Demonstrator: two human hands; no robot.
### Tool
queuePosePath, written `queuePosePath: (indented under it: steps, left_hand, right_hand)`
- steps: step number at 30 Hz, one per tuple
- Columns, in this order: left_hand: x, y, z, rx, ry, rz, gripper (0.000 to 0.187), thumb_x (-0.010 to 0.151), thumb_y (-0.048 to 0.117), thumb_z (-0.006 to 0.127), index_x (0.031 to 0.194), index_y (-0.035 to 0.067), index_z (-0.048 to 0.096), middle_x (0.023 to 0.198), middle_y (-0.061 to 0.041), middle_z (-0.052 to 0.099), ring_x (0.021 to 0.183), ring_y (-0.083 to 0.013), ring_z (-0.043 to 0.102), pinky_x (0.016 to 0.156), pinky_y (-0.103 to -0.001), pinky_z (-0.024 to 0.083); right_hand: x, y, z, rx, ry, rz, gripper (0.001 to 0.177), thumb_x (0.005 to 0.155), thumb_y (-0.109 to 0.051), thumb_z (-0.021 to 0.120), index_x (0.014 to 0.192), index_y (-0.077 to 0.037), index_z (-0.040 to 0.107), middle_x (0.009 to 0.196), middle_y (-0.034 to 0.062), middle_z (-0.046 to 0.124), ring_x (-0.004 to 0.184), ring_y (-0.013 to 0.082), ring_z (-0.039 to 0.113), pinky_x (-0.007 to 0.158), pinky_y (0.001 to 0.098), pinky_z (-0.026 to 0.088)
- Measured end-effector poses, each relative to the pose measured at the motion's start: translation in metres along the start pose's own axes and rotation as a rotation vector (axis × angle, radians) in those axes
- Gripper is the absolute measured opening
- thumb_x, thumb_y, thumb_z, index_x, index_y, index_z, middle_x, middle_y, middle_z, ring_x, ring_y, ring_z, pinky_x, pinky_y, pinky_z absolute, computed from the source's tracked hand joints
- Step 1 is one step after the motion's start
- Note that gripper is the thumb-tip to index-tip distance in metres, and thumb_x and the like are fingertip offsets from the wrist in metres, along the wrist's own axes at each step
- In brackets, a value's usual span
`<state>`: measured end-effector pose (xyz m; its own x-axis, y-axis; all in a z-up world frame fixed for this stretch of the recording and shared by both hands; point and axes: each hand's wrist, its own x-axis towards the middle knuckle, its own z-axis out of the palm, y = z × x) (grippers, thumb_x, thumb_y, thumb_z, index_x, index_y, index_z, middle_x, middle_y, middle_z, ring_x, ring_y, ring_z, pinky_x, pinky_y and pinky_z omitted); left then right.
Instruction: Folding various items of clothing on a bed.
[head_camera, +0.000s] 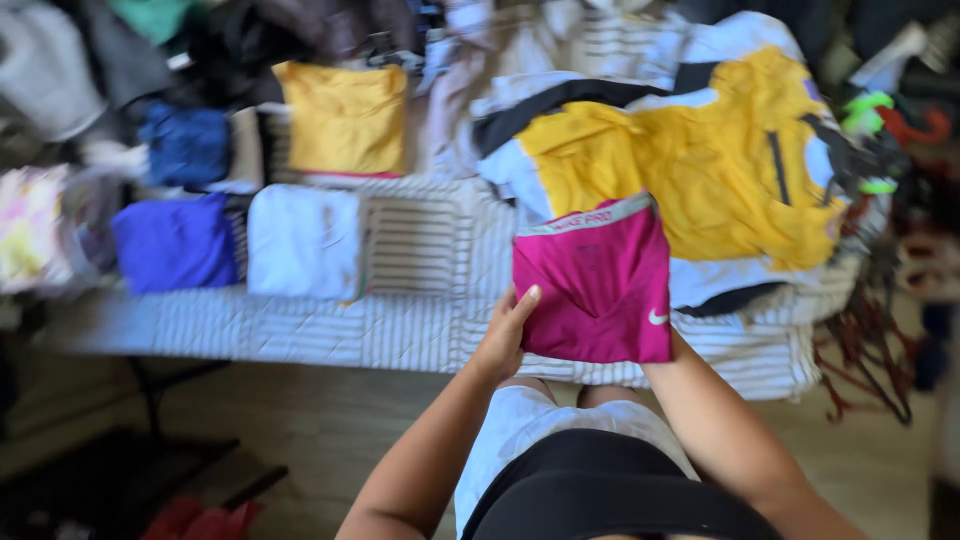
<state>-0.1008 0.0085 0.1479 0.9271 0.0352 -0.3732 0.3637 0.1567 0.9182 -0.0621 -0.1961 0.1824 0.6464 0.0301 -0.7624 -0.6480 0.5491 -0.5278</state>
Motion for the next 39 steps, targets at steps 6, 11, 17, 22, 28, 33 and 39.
queuePosePath:
  steps: [6, 11, 17, 22, 28, 33, 39]
  left_hand:
    - [-0.014, 0.022, -0.05, -0.41, -0.428, -0.323, 0.074, 0.079, 0.007, 0.083, 0.145, 0.001, 0.048, 0.13, -0.014, 0.065, 0.119, -0.0234, 0.064, 0.107, -0.04, 0.052]
    - [-0.029, 0.006, -0.073, -0.055, -0.395, -0.111, 0.074, 0.075, -0.004, 0.082, 0.142, 0.002, 0.05, 0.128, -0.009, 0.067, 0.117, -0.0193, 0.064, 0.103, -0.036, 0.054]
    - [-0.062, -0.007, -0.09, 0.061, -0.338, 0.067, 0.092, 0.07, -0.005, 0.082, 0.15, 0.006, 0.037, 0.136, -0.006, 0.059, 0.125, -0.0172, 0.056, 0.105, -0.034, 0.047]
    - [-0.09, -0.044, -0.113, 0.144, -0.27, -0.09, 0.078, 0.071, -0.001, 0.076, 0.145, 0.003, 0.051, 0.126, -0.012, 0.068, 0.118, -0.0228, 0.065, 0.101, -0.038, 0.054]
    - [-0.072, -0.049, -0.172, 0.208, -0.113, -0.13, 0.075, 0.072, 0.006, 0.078, 0.141, 0.006, 0.049, 0.123, -0.01, 0.068, 0.116, -0.0211, 0.064, 0.1, -0.036, 0.051]
    - [-0.004, -0.042, -0.261, 0.231, -0.085, 0.015, 0.071, 0.074, 0.007, 0.076, 0.14, 0.003, 0.053, 0.126, -0.01, 0.07, 0.119, -0.0215, 0.064, 0.103, -0.036, 0.05]
    - [0.112, -0.005, -0.387, 0.13, -0.094, 0.159, 0.083, 0.074, -0.003, 0.075, 0.149, 0.004, 0.04, 0.139, -0.01, 0.06, 0.128, -0.0214, 0.056, 0.107, -0.036, 0.044]
  right_hand:
    - [-0.019, 0.021, 0.043, 0.014, -0.177, -0.027, 0.068, 0.095, -0.057, 0.043, 0.145, -0.011, 0.05, 0.14, 0.0125, 0.059, 0.121, 0.0294, 0.062, 0.101, 0.047, 0.051]
    - [-0.039, 0.03, 0.036, 0.019, -0.283, -0.03, 0.067, 0.095, -0.055, 0.043, 0.146, -0.011, 0.049, 0.141, 0.0104, 0.059, 0.123, 0.0271, 0.062, 0.102, 0.0445, 0.053]
    - [-0.022, 0.05, -0.015, -0.244, -0.46, 0.174, 0.059, 0.087, -0.027, 0.064, 0.142, -0.009, 0.052, 0.133, 0.0088, 0.065, 0.118, 0.0232, 0.067, 0.099, 0.0414, 0.056]
    - [-0.02, 0.085, -0.007, -0.537, -0.534, 0.253, 0.061, 0.078, -0.006, 0.074, 0.137, -0.006, 0.055, 0.122, 0.0103, 0.07, 0.108, 0.0227, 0.07, 0.088, 0.0386, 0.059]
    - [0.018, 0.127, 0.035, -0.771, -0.55, 0.14, 0.057, 0.077, 0.002, 0.075, 0.131, -0.006, 0.058, 0.1, 0.0048, 0.069, 0.078, 0.0144, 0.065, 0.059, 0.0299, 0.051]
    - [0.062, 0.155, 0.124, -0.884, -0.506, 0.03, 0.052, 0.079, 0.003, 0.075, 0.128, -0.004, 0.059, 0.096, 0.0065, 0.069, 0.069, 0.0151, 0.063, 0.052, 0.0312, 0.049]
    - [0.128, 0.185, 0.272, -0.653, -0.484, -0.108, 0.063, 0.076, 0.011, 0.068, 0.134, -0.006, 0.054, 0.123, 0.0064, 0.068, 0.11, 0.0179, 0.068, 0.093, 0.0366, 0.057]
